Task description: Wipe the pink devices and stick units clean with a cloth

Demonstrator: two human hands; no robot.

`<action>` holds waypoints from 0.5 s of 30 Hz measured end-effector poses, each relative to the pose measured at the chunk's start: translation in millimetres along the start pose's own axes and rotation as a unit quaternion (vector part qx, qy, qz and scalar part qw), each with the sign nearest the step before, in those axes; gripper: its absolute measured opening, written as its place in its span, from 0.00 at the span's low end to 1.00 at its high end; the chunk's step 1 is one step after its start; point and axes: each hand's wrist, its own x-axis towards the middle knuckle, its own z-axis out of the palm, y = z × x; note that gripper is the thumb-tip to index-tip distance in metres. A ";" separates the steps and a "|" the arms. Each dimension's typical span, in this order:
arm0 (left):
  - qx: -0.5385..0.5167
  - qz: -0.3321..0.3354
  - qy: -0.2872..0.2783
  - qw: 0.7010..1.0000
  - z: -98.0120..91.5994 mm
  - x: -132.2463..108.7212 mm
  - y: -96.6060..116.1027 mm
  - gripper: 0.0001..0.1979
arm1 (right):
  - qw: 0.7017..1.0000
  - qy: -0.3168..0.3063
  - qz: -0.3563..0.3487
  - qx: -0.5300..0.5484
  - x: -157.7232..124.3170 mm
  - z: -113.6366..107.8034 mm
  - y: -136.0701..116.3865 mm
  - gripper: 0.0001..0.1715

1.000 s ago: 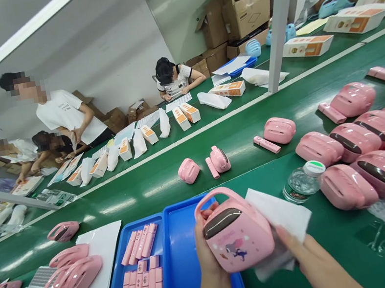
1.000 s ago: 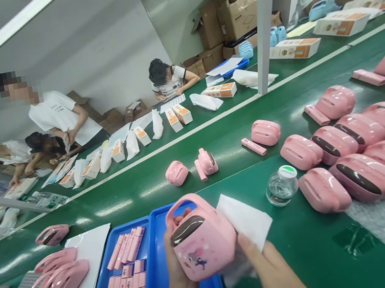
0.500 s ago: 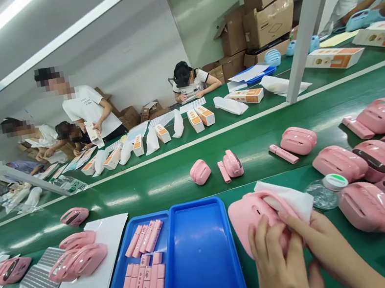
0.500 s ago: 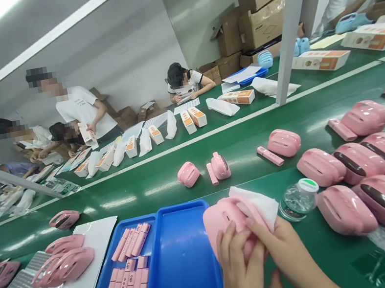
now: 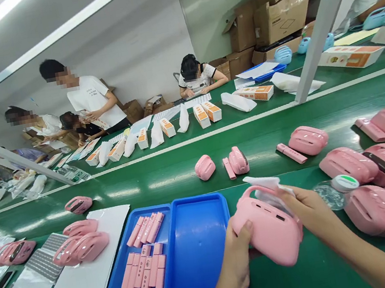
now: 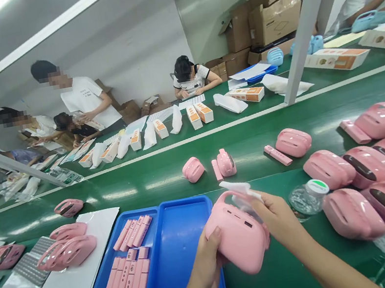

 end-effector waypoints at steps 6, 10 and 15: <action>-0.105 -0.035 0.077 0.991 -0.6 3.6 12.0 0.32 | 0.951 -0.137 -0.251 -0.119 9.5 30.3 -9.8 0.27; -0.230 -0.002 0.098 0.968 -14.1 15.8 6.2 0.26 | 0.889 -0.234 -0.369 -0.136 -5.4 58.9 -17.9 0.26; -0.317 0.007 0.180 0.931 -62.1 24.5 -1.2 0.26 | 0.896 -0.294 -0.306 -0.129 3.9 71.2 -5.3 0.21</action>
